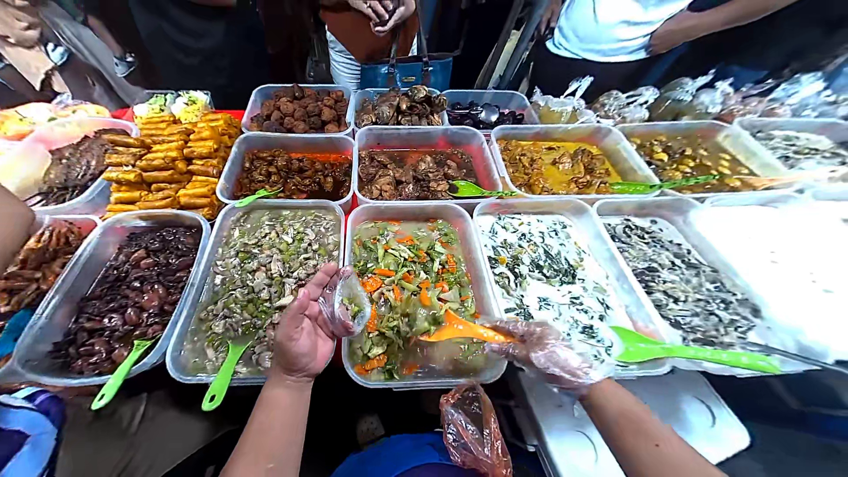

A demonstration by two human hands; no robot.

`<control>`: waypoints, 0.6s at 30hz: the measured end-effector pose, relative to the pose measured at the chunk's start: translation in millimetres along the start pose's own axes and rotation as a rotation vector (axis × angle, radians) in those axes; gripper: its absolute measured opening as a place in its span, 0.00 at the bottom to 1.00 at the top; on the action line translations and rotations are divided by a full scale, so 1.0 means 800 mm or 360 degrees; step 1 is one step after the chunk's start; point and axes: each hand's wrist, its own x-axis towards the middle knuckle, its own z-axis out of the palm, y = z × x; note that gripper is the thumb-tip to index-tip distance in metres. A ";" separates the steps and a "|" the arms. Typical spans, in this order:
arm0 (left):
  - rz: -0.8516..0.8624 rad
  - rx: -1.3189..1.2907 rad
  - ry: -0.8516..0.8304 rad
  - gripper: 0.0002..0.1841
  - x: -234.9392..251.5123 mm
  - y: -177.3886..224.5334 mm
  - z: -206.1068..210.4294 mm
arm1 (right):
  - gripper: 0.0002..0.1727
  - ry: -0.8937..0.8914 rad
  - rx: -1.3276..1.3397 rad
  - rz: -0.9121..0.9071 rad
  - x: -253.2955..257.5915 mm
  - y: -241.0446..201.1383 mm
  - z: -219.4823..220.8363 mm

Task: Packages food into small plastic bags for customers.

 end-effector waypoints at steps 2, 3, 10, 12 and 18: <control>-0.0051 0.0060 -0.0009 0.26 0.004 -0.007 0.005 | 0.16 0.0063 0.0073 -0.0075 -0.008 -0.028 -0.023; -0.0077 0.0087 -0.0005 0.26 0.006 -0.012 0.009 | 0.17 0.0071 0.0039 -0.0136 -0.011 -0.044 -0.034; -0.0198 0.0038 -0.0205 0.29 0.012 -0.035 0.057 | 0.13 0.0131 -0.1494 -0.0577 -0.015 -0.190 -0.002; -0.0176 -0.0019 -0.0126 0.28 0.011 -0.040 0.071 | 0.09 0.0242 -0.1736 -0.0760 -0.028 -0.215 0.030; -0.0194 -0.0289 0.0242 0.27 0.010 -0.047 0.078 | 0.16 0.0623 -0.1793 -0.1133 -0.056 -0.208 -0.018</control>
